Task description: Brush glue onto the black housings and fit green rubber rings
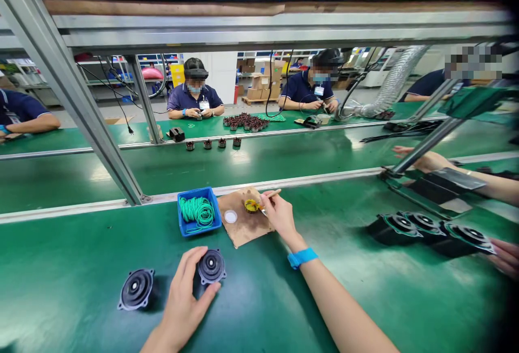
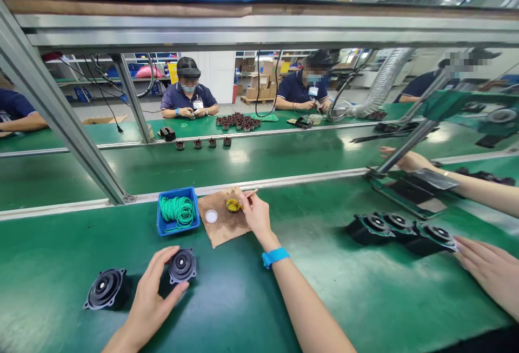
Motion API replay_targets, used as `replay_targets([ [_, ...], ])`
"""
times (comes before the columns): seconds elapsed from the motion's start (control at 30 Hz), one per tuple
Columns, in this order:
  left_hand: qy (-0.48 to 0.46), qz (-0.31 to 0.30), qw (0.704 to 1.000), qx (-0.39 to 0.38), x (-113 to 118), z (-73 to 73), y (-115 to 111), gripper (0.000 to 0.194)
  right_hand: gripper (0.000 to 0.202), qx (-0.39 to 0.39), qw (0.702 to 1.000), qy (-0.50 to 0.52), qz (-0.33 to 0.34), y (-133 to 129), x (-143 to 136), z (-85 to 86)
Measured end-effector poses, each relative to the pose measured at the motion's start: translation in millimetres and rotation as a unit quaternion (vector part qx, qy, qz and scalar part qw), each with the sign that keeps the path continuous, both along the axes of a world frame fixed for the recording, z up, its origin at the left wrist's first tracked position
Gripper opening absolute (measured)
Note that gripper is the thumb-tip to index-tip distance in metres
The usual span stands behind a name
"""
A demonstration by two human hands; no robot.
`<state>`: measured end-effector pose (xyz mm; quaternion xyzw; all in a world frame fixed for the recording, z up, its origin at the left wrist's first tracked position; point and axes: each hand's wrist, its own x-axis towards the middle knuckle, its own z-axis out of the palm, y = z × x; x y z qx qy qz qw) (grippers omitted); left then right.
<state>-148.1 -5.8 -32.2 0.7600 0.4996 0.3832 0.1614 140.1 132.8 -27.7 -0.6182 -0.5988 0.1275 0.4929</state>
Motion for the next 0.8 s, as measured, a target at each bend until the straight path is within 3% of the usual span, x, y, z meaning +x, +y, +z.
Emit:
replay_targets([
  [0.3, -0.015, 0.002, 1.000, -0.011, 2, 4.2, 0, 0.044, 0.062, -0.006, 1.000, -0.004, 0.005, 0, -2, 0.0],
  [0.8, -0.043, -0.022, 0.999, -0.025, 0, -1.9, 2, 0.046, 0.060, -0.018, 1.000, 0.001, -0.017, -9, 6, 8.0],
])
